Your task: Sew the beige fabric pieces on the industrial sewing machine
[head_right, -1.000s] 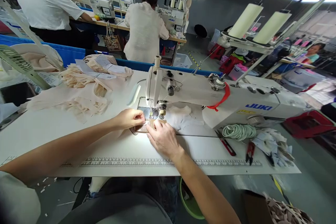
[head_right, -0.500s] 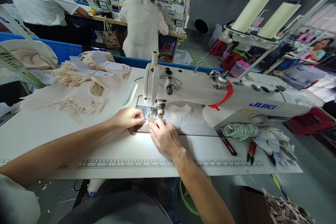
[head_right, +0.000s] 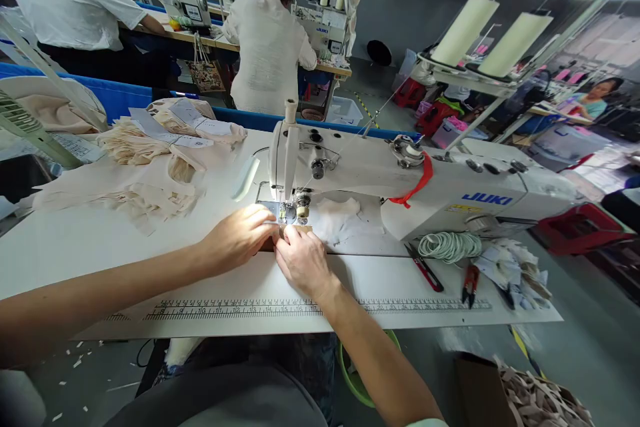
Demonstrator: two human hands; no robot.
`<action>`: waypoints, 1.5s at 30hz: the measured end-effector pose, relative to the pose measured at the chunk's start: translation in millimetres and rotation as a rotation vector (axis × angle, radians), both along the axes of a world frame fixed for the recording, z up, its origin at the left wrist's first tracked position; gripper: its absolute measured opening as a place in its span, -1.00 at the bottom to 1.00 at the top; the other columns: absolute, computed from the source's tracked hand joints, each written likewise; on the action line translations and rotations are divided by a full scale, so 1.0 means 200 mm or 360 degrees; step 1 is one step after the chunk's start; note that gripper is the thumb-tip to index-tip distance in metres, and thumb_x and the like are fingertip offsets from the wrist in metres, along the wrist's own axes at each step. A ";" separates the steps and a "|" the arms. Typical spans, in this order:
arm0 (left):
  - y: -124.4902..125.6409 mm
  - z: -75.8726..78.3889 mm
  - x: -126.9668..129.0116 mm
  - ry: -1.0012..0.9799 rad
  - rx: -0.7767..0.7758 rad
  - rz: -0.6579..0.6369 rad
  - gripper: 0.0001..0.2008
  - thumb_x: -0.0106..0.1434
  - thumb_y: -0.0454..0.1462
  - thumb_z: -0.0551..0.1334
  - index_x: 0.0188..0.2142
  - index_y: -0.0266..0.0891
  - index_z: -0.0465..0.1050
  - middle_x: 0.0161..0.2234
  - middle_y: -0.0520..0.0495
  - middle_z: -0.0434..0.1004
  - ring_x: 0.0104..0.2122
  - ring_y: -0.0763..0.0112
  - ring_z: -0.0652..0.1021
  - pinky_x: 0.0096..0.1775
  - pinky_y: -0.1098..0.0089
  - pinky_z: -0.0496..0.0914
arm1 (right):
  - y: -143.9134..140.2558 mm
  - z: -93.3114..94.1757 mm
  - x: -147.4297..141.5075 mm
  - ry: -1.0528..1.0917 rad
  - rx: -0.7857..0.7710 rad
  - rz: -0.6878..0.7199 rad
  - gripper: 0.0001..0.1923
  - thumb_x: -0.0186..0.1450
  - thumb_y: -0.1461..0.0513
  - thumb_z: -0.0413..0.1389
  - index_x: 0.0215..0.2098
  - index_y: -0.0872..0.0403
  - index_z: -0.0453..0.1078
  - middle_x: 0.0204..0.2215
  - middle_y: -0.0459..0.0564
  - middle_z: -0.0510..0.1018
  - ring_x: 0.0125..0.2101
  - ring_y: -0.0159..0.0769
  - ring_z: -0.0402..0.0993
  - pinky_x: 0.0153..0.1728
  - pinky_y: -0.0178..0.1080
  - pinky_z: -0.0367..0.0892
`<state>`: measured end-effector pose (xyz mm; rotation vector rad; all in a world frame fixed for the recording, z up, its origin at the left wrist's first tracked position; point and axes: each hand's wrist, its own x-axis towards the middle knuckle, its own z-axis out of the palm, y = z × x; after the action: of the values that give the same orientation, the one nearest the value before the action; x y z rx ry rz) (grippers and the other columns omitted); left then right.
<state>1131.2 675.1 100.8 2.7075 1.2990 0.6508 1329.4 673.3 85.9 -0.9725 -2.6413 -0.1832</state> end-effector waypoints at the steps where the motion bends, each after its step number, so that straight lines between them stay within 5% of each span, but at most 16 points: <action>1: -0.03 -0.02 0.00 0.0026 0.0055 -0.0081 -0.80 0.34 -0.39 0.06 -0.25 -0.25 0.47 -0.16 -0.19 0.54 -0.13 0.15 0.51 -0.08 0.19 0.43 | 0.00 0.00 0.00 -0.0005 -0.0007 -0.0008 -0.73 0.46 0.25 -0.06 -0.28 0.11 0.45 -0.34 0.02 0.42 -0.38 -0.28 0.26 -0.37 -0.21 0.10; 11: -0.13 -0.11 -0.01 0.0304 0.0407 -0.0125 -0.65 0.42 -0.37 -0.04 -0.02 -0.48 0.46 -0.11 -0.32 0.54 -0.03 0.09 0.51 0.00 0.16 0.50 | -0.01 0.00 -0.01 0.0029 -0.0011 -0.0020 -0.74 0.46 0.26 -0.05 -0.14 0.12 0.48 -0.35 0.00 0.43 -0.39 -0.30 0.28 -0.38 -0.23 0.13; 24: 0.08 -0.15 -0.02 0.0261 0.0479 -0.0145 -0.65 0.39 -0.37 -0.01 -0.03 -0.52 0.48 -0.12 -0.36 0.54 -0.16 0.12 0.52 -0.11 0.23 0.55 | 0.09 -0.05 0.09 0.0231 0.0126 -0.0254 -0.66 0.47 0.26 -0.09 0.00 0.14 0.50 -0.29 0.03 0.56 -0.37 -0.25 0.42 -0.28 -0.18 0.25; 35: 0.08 -0.13 -0.02 0.0169 0.0445 -0.0153 -0.68 0.40 -0.37 -0.01 -0.14 -0.44 0.52 -0.15 -0.33 0.54 -0.20 0.17 0.51 -0.18 0.22 0.56 | 0.08 -0.04 0.08 0.0340 -0.0076 -0.0322 -0.66 0.47 0.23 -0.10 -0.04 0.11 0.50 -0.28 0.06 0.59 -0.33 -0.22 0.48 -0.27 -0.20 0.28; 40: 0.08 -0.12 -0.02 0.0211 0.0464 -0.0192 -0.66 0.40 -0.36 -0.01 -0.11 -0.49 0.52 -0.14 -0.36 0.54 -0.19 0.15 0.51 -0.17 0.21 0.55 | 0.21 -0.01 0.08 0.0618 -0.0445 -0.0517 -0.62 0.47 0.09 -0.12 -0.27 0.08 0.47 -0.38 0.07 0.59 -0.38 -0.22 0.48 -0.38 -0.26 0.25; 45: 0.08 -0.11 -0.02 0.0322 0.0502 -0.0205 -0.66 0.40 -0.35 -0.01 -0.19 -0.44 0.55 -0.17 -0.35 0.55 -0.22 0.15 0.51 -0.17 0.21 0.52 | 0.29 0.01 0.07 0.0641 -0.0531 -0.0627 -0.59 0.43 0.04 -0.10 -0.49 0.01 0.35 -0.53 0.01 0.53 -0.45 -0.24 0.44 -0.38 -0.27 0.22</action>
<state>1127.4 691.8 78.8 3.1542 1.1287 0.6296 1343.5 731.8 88.5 -1.4581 -2.1289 0.3438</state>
